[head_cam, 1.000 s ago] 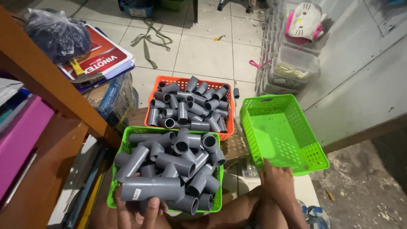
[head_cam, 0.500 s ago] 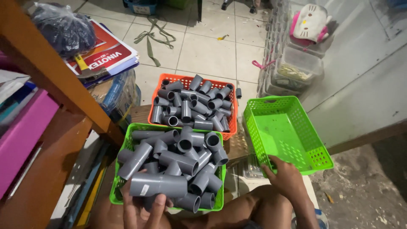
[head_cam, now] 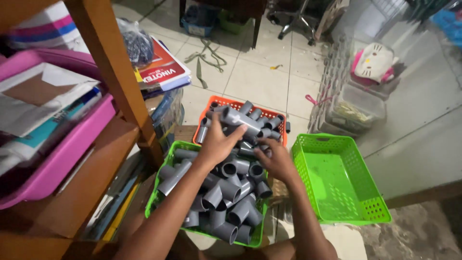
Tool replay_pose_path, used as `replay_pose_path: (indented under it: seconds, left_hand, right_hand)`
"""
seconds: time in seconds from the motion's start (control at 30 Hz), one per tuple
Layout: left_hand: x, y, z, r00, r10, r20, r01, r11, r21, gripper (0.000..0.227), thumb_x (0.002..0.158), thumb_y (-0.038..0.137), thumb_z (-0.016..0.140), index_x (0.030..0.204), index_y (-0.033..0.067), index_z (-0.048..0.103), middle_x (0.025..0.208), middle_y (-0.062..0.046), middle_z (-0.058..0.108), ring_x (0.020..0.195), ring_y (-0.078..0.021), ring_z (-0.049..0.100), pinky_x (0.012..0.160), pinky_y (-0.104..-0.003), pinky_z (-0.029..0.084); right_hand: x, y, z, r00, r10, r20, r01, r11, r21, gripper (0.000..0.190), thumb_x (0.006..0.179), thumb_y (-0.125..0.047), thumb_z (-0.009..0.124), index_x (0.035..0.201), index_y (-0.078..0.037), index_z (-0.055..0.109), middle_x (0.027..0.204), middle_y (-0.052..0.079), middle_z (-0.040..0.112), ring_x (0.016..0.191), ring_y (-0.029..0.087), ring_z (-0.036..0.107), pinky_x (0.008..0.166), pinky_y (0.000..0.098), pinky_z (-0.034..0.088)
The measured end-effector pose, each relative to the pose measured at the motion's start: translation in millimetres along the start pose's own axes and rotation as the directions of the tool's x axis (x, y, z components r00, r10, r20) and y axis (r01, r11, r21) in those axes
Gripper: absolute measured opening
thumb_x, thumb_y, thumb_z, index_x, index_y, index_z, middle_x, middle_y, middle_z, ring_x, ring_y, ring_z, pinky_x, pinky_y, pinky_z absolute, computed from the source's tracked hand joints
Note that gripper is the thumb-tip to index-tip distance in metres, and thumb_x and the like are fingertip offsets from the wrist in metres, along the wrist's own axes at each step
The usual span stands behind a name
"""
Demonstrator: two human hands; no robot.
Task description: Sorting and organizing grey PVC pipe fittings from one basket to another
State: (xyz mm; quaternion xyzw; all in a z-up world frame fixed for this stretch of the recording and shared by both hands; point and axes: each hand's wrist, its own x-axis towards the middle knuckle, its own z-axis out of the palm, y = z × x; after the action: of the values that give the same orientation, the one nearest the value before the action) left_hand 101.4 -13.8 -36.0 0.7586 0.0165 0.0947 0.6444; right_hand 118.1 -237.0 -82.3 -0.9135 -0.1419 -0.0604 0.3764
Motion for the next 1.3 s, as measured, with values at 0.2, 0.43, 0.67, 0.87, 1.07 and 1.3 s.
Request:
replay_pose_path:
  seconds: [0.2, 0.43, 0.67, 0.87, 1.07, 1.3]
  left_hand:
    - [45.0, -39.7, 32.4, 0.963, -0.244, 0.115, 0.233, 0.967, 0.103, 0.085, 0.080, 0.059, 0.074, 0.143, 0.0114, 0.041, 0.120, -0.014, 0.072, 0.105, -0.0294, 0.072, 0.102, -0.051, 0.050]
    - [76.5, -99.9, 47.7, 0.947, -0.285, 0.146, 0.295, 0.954, -0.052, 0.088, 0.086, 0.039, 0.073, 0.152, -0.0008, 0.029, 0.138, -0.030, 0.057, 0.080, -0.0290, 0.077, 0.075, -0.032, 0.064]
    - [38.3, -39.4, 37.3, 0.944, -0.307, 0.122, 0.330, 0.896, -0.297, 0.090, 0.088, 0.029, 0.071, 0.155, -0.0053, 0.021, 0.141, -0.036, 0.046, 0.077, -0.0327, 0.077, 0.068, -0.031, 0.066]
    - [35.1, -37.5, 34.9, 0.950, -0.271, 0.155, 0.310, 0.869, -0.386, 0.084, 0.089, 0.029, 0.075, 0.149, -0.0067, 0.028, 0.132, -0.034, 0.054, 0.088, -0.0383, 0.075, 0.070, -0.039, 0.067]
    - [32.8, -28.8, 38.5, 0.926, -0.286, 0.248, 0.339, 0.917, -0.209, 0.076, 0.094, 0.050, 0.066, 0.146, 0.0006, 0.040, 0.095, -0.014, 0.077, 0.079, -0.0197, 0.078, 0.081, -0.034, 0.062]
    - [7.5, 19.4, 32.0, 0.912, -0.332, 0.242, 0.334, 0.942, 0.030, 0.077, 0.085, 0.066, 0.067, 0.123, -0.0005, 0.063, 0.126, -0.024, 0.069, 0.126, -0.0338, 0.063, 0.110, -0.049, 0.048]
  right_hand:
    - [24.8, 17.4, 16.2, 0.987, 0.069, 0.146, -0.059, 0.996, -0.073, 0.035, 0.088, -0.032, 0.075, 0.119, -0.015, 0.077, 0.116, 0.017, 0.075, 0.111, 0.039, 0.070, 0.094, 0.0474, 0.057]
    - [10.8, 24.0, 7.5, 0.978, -0.127, 0.167, 0.112, 0.989, 0.096, 0.043, 0.080, -0.022, 0.084, 0.119, -0.006, 0.072, 0.117, 0.022, 0.071, 0.111, 0.044, 0.067, 0.097, 0.0506, 0.052]
    - [5.6, 41.2, 23.1, 0.989, 0.136, -0.059, -0.093, 0.878, 0.469, 0.040, 0.097, -0.022, 0.071, 0.133, -0.007, 0.065, 0.111, 0.019, 0.074, 0.097, 0.028, 0.074, 0.083, 0.0442, 0.061]
    - [20.2, 63.2, 35.2, 0.935, 0.220, -0.279, 0.037, 0.721, 0.692, 0.027, 0.106, -0.020, 0.059, 0.125, -0.002, 0.065, 0.089, 0.009, 0.070, 0.073, 0.016, 0.064, 0.068, 0.0301, 0.058]
    - [22.7, 53.3, 40.3, 0.928, 0.258, -0.270, 0.016, 0.694, 0.719, 0.023, 0.106, -0.020, 0.058, 0.119, -0.004, 0.068, 0.066, 0.005, 0.059, 0.049, 0.010, 0.055, 0.042, 0.0205, 0.046]
    - [30.3, 73.6, 48.9, 0.901, 0.332, -0.279, -0.015, 0.666, 0.745, 0.031, 0.110, -0.027, 0.053, 0.121, -0.002, 0.068, 0.086, 0.014, 0.071, 0.067, 0.016, 0.066, 0.062, 0.0296, 0.058]
